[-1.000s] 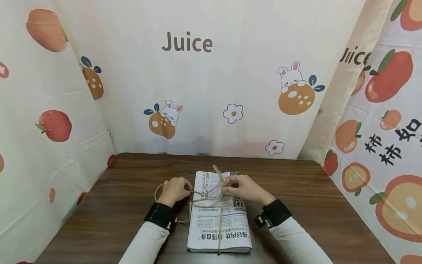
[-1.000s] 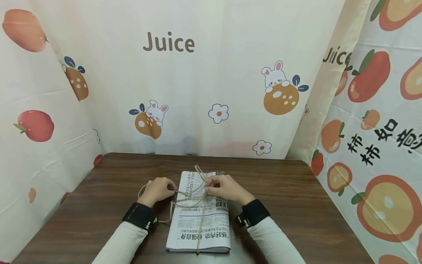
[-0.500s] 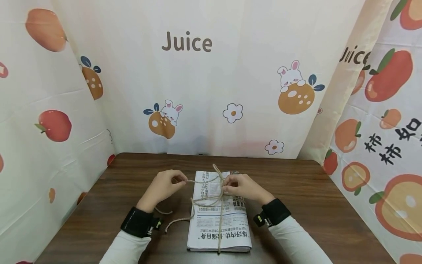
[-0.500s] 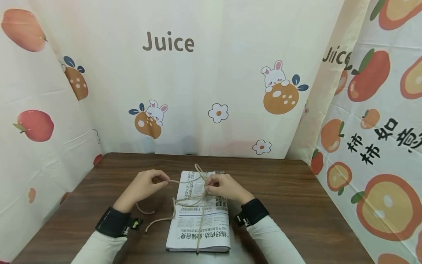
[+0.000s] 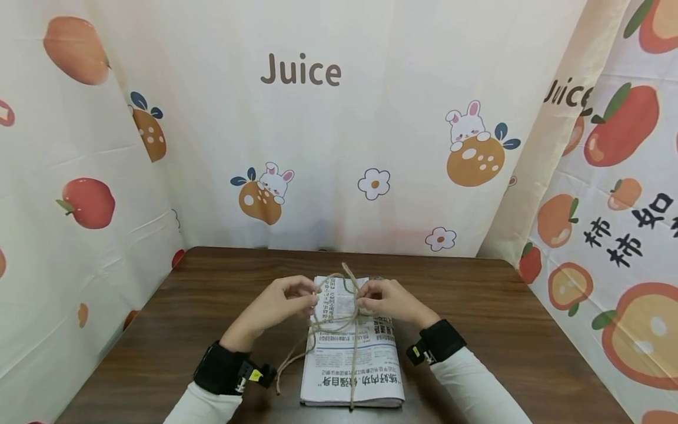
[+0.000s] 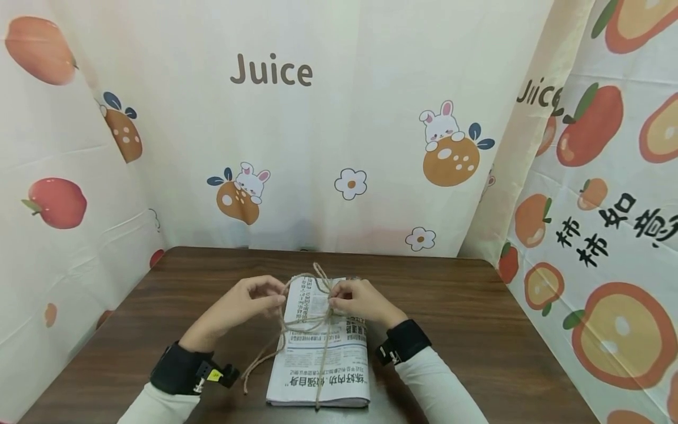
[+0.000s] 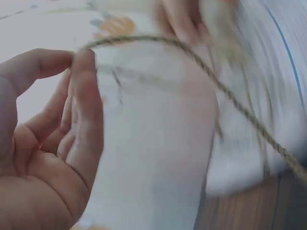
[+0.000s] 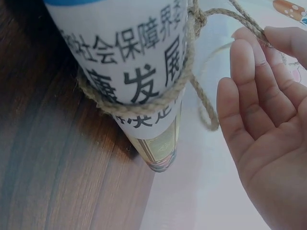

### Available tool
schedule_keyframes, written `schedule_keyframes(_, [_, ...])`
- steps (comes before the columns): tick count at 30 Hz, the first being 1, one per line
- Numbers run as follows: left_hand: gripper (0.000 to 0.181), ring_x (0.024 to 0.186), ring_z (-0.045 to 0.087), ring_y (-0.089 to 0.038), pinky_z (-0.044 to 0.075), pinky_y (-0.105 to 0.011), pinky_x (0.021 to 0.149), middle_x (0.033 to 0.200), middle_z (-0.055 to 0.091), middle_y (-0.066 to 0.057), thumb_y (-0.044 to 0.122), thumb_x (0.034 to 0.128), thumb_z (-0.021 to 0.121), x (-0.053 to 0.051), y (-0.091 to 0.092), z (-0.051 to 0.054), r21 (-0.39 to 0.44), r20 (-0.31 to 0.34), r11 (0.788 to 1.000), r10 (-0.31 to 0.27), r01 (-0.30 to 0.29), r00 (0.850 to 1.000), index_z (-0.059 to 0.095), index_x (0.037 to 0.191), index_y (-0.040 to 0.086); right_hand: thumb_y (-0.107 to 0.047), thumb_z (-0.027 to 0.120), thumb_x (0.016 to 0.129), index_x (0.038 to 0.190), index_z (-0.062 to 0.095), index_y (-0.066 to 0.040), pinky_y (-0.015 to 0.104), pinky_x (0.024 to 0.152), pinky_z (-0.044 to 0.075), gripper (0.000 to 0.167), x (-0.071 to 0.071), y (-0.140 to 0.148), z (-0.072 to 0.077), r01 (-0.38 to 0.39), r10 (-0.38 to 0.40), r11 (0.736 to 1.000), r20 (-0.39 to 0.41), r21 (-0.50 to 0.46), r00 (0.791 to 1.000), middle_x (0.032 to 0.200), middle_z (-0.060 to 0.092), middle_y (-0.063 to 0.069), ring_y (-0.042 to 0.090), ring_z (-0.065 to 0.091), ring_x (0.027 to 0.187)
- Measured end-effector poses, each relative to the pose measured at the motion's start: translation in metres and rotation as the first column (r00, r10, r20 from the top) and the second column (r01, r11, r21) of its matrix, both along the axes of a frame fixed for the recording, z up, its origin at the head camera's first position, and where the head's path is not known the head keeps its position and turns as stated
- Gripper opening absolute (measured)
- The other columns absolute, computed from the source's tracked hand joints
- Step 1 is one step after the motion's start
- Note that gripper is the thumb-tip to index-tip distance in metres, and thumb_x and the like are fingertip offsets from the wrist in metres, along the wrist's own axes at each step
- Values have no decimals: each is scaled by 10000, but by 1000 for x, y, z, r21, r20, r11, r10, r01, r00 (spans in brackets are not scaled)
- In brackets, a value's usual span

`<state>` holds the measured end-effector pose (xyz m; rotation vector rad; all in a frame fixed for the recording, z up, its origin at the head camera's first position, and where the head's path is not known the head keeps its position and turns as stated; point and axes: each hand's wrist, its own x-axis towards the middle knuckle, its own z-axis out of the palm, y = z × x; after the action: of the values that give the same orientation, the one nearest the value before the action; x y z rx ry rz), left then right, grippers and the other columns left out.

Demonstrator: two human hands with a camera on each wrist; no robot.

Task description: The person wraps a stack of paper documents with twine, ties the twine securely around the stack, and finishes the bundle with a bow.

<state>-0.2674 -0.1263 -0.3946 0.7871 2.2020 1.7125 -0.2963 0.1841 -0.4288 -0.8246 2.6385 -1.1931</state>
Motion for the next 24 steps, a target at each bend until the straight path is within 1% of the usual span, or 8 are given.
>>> schedule_keyframes(2, [257,851,683,-293,569,-380,757,936,667,-133,165,991,659,4,7,7,132,90,990,-66,54,994,625,1199,19,-224,665,987,1034,713,-148,299,679,483,101,0,0,1,0,0,1000,2,-10,1000,926,688,-17,157,592,794])
schedule_keyframes(5, [208,833,681,-194,562,-308,753,911,659,-100,106,997,632,10,19,11,299,203,950,-151,85,968,567,1174,18,-230,673,982,1020,706,-164,295,687,485,82,-1,-1,1,1,-1,1000,0,-18,1000,932,685,-14,160,599,811])
schedule_keyframes(8, [218,848,686,-169,563,-315,794,920,670,-84,110,994,637,11,27,3,352,274,932,-194,89,942,529,1169,36,-239,676,981,1011,704,-173,288,681,488,78,-2,-1,-1,3,-3,1000,-3,-18,1000,928,685,-21,157,602,808])
schedule_keyframes(10, [271,867,694,-199,567,-359,811,931,683,-93,139,989,653,9,31,-8,287,287,952,-190,105,939,524,1194,17,-243,674,980,1000,702,-187,291,680,494,65,-2,0,-2,4,-4,1000,-12,-10,1000,919,684,-31,150,604,804])
schedule_keyframes(13, [303,828,697,-253,571,-406,766,886,701,-85,165,971,683,5,32,-28,46,221,991,-133,126,966,581,1193,-13,-234,672,981,1004,708,-176,293,678,497,72,0,1,-1,-3,3,1000,-17,-11,1000,920,694,-7,154,605,799])
schedule_keyframes(16, [292,759,692,-275,563,-400,679,819,707,-73,179,949,711,3,32,-43,-169,162,978,-93,120,982,638,1151,-19,-231,663,988,1021,710,-146,294,676,494,102,1,1,-1,-17,17,1000,-10,-12,1000,928,700,26,156,601,790])
schedule_keyframes(20, [425,717,695,-277,570,-394,631,817,705,-112,242,935,727,2,31,-48,-236,172,968,-44,85,984,612,1232,-39,-248,656,995,1043,711,-140,303,693,501,130,1,2,-2,-18,18,1000,10,-5,1000,943,702,14,145,609,796])
schedule_keyframes(24, [603,663,678,-248,567,-374,601,819,661,-97,363,969,671,-1,29,-42,-281,111,959,57,-23,992,512,1368,-61,-259,662,992,1041,709,-163,316,713,508,117,1,2,-2,-7,7,1000,24,-4,1000,945,700,0,141,618,810])
